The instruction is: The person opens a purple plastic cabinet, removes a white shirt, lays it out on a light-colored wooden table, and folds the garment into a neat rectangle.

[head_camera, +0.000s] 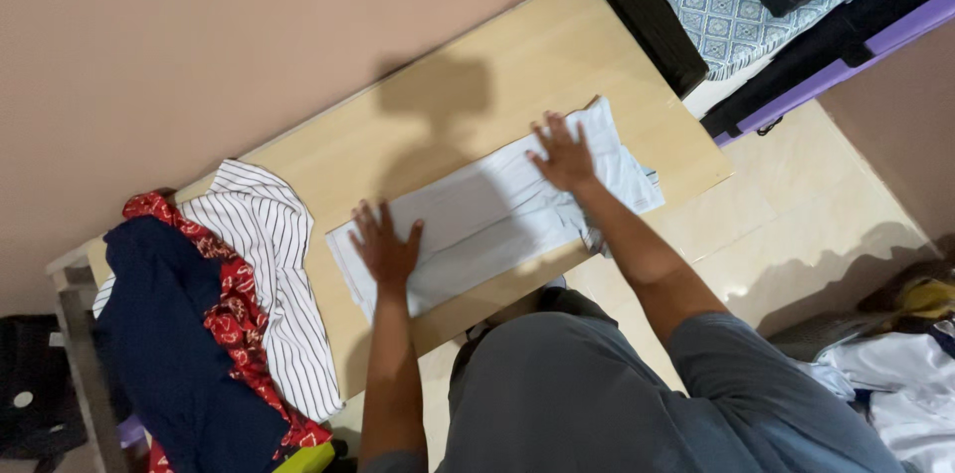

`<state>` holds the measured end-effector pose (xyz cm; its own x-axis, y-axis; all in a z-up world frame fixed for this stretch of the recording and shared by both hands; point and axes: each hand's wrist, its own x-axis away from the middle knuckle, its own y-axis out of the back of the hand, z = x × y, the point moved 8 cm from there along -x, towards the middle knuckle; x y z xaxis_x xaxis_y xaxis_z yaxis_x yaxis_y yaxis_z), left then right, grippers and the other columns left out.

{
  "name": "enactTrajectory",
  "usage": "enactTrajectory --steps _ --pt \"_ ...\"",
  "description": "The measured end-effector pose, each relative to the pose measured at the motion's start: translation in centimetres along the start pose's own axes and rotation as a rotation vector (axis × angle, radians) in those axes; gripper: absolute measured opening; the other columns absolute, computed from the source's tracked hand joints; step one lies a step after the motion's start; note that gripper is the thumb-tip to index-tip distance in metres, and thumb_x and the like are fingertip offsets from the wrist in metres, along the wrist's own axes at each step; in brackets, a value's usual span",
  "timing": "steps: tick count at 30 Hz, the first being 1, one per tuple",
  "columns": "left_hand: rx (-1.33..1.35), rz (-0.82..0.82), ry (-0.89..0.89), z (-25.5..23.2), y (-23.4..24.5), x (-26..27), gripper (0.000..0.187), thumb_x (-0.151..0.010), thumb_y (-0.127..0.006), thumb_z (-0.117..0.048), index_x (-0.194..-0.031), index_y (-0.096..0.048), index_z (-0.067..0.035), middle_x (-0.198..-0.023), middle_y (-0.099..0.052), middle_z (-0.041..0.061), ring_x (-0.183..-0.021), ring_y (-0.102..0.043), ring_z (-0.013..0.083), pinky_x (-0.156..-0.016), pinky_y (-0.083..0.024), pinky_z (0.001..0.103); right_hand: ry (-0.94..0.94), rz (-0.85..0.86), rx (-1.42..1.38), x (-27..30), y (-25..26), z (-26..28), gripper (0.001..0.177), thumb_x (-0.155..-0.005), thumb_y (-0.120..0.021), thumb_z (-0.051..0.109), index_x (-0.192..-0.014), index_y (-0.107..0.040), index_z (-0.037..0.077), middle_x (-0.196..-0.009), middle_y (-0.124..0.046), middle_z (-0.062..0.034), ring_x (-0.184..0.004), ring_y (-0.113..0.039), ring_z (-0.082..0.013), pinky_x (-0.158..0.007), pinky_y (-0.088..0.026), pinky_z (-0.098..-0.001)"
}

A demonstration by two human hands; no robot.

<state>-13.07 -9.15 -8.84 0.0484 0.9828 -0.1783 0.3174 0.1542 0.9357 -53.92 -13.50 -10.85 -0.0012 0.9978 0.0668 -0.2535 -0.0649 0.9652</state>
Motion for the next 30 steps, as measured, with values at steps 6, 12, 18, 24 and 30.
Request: enactTrajectory --steps 6,12,18,24,30 --pt "0.003 -0.003 0.073 1.2 2.1 0.2 0.099 -0.087 -0.063 -0.075 -0.162 -0.035 -0.017 -0.171 -0.018 0.023 -0.158 -0.01 0.0476 -0.125 -0.014 0.06 -0.194 0.002 0.107 -0.4 2.9 -7.2 0.083 -0.102 -0.032 0.063 -0.166 -0.017 0.013 -0.174 -0.01 -0.0059 -0.16 -0.007 -0.0211 -0.125 0.0 -0.0594" --pt "0.025 0.203 0.232 1.7 1.0 -0.7 0.111 -0.08 -0.064 -0.078 -0.163 -0.023 -0.017 -0.17 -0.004 0.022 -0.155 0.006 0.0453 -0.123 -0.005 0.061 -0.333 -0.018 -0.001 -0.8 5.4 -7.8 0.101 -0.092 -0.041 0.072 -0.164 -0.01 0.008 -0.172 -0.004 -0.009 -0.159 -0.001 -0.0253 -0.121 0.004 -0.0617" --pt "-0.01 -0.048 0.036 -1.9 2.4 0.2 0.098 -0.088 -0.071 -0.066 -0.161 -0.037 -0.01 -0.165 -0.02 0.034 -0.155 -0.012 0.0509 -0.12 -0.009 0.067 -0.141 -0.332 -0.221 3.0 10.1 -7.1 0.088 -0.096 -0.061 0.056 -0.161 -0.032 0.003 -0.165 -0.028 -0.0282 -0.155 -0.021 -0.0437 -0.12 -0.012 -0.0652" --pt "0.556 0.158 -0.677 -23.8 0.2 5.1 0.064 -0.081 -0.081 -0.032 -0.136 -0.06 -0.006 -0.143 -0.055 0.019 -0.138 -0.047 0.0403 -0.119 -0.034 0.053 0.12 -0.464 -0.428 15.6 11.8 -7.1 0.063 -0.096 -0.07 0.042 -0.144 -0.055 0.005 -0.15 -0.055 -0.0191 -0.139 -0.052 -0.037 -0.119 -0.038 -0.0522" --pt "0.588 0.222 -1.003 -35.1 -1.2 6.5 0.037 -0.08 -0.072 -0.02 -0.115 -0.065 -0.01 -0.118 -0.067 0.009 -0.115 -0.059 0.0312 -0.106 -0.045 0.049 0.212 -0.243 -0.284 22.0 11.3 -4.5 0.077 -0.06 -0.091 0.045 -0.123 -0.067 0.007 -0.138 -0.059 -0.0147 -0.128 -0.053 -0.0368 -0.11 -0.034 -0.0544"
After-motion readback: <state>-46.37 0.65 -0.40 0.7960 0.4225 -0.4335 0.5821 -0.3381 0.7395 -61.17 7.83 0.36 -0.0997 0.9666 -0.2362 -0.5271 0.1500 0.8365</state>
